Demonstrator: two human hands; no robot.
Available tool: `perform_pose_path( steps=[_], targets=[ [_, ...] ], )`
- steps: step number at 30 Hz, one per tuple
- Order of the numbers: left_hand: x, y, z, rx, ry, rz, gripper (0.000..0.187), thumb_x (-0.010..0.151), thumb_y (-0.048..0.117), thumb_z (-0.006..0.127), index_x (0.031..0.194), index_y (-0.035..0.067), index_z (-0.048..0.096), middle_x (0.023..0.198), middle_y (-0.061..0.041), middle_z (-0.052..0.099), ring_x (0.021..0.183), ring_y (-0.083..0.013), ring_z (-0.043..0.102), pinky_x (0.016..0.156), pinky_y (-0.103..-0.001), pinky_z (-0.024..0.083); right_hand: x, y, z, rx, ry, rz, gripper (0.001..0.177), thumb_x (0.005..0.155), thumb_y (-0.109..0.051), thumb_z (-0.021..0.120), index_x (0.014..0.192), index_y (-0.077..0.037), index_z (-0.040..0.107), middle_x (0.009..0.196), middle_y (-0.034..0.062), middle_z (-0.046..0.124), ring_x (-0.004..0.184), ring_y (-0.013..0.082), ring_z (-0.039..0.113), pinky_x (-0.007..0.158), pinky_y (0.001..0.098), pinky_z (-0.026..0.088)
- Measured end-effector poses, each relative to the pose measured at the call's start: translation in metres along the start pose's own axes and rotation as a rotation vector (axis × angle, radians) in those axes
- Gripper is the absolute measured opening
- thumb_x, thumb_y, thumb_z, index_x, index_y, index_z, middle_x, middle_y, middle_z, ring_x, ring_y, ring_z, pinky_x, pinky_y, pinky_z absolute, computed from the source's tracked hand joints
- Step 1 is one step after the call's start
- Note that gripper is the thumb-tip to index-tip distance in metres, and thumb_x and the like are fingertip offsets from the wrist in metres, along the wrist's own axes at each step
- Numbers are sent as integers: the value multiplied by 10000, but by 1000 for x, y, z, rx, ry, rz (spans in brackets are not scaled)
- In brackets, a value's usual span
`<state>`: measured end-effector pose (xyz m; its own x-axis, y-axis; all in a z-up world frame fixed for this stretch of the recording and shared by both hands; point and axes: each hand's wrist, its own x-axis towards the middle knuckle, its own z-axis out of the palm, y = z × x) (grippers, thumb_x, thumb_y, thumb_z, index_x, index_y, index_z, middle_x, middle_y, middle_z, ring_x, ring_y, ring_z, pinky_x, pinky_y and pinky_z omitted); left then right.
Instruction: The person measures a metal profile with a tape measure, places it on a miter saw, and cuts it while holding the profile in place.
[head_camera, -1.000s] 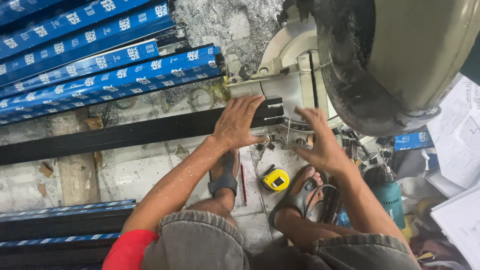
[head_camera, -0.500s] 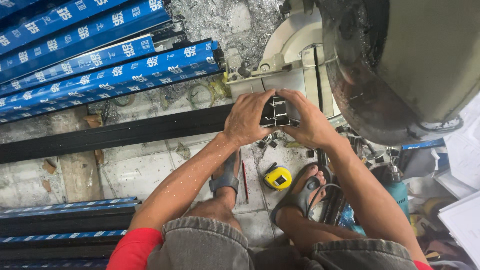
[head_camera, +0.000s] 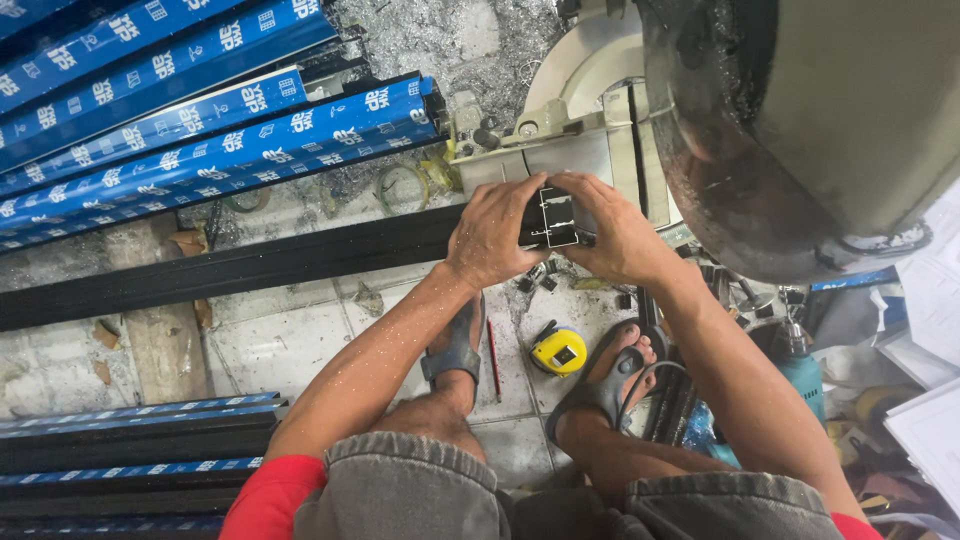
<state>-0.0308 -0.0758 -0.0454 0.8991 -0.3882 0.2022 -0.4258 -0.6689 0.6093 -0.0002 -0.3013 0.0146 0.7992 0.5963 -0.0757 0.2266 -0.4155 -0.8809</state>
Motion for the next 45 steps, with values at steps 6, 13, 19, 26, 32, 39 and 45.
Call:
perform_pose_path(
  steps=[6,13,19,26,32,39,45],
  targets=[
    [2,4,-4,5,27,1,1056,650,321,992,1546,103,477,1323,-66,708,1185,-242,706,1095,-446,497,-18,-7,1,21,79,45,1089,661,-14,826,1609,-36,289,1534,272,444,1360,511,481,1136,659,379],
    [7,11,-9,23,45,29,945,655,376,992,1452,97,567,1288,-82,730,1142,-253,723,1061,-445,517,-67,-9,45,142,370,138,958,787,101,690,1620,13,225,1426,327,546,1310,518,530,1120,666,395],
    [8,8,-7,30,47,56,924,638,363,1005,1418,84,596,1292,-110,726,1158,-282,719,1038,-475,522,-81,-16,76,189,402,183,982,821,68,666,1636,-33,128,1498,292,511,1360,487,499,1127,660,398],
    [8,13,-11,54,21,26,931,622,364,1004,1411,100,586,1309,-88,730,1178,-264,713,1033,-458,518,-84,-12,81,139,455,134,984,836,31,681,1646,-51,129,1494,257,542,1364,456,514,1100,643,424],
    [8,8,-9,36,-8,7,942,664,430,990,1440,122,553,1321,-85,728,1169,-272,711,1029,-481,514,-84,-6,84,152,503,100,967,820,32,684,1640,-35,176,1482,226,567,1367,446,519,1100,608,440],
    [7,12,-13,50,-56,-21,981,628,304,996,1477,151,528,1312,-87,717,1179,-276,707,1049,-476,520,-140,16,66,192,665,114,758,847,36,668,1557,4,406,1440,219,594,1355,426,529,1121,569,433],
    [5,8,-11,107,-97,41,922,775,409,997,1483,124,480,1351,-94,677,1204,-310,668,1050,-493,489,-263,-7,46,-33,1271,495,523,937,135,538,1449,68,460,1397,263,513,1319,391,524,1178,445,439]
  ],
)
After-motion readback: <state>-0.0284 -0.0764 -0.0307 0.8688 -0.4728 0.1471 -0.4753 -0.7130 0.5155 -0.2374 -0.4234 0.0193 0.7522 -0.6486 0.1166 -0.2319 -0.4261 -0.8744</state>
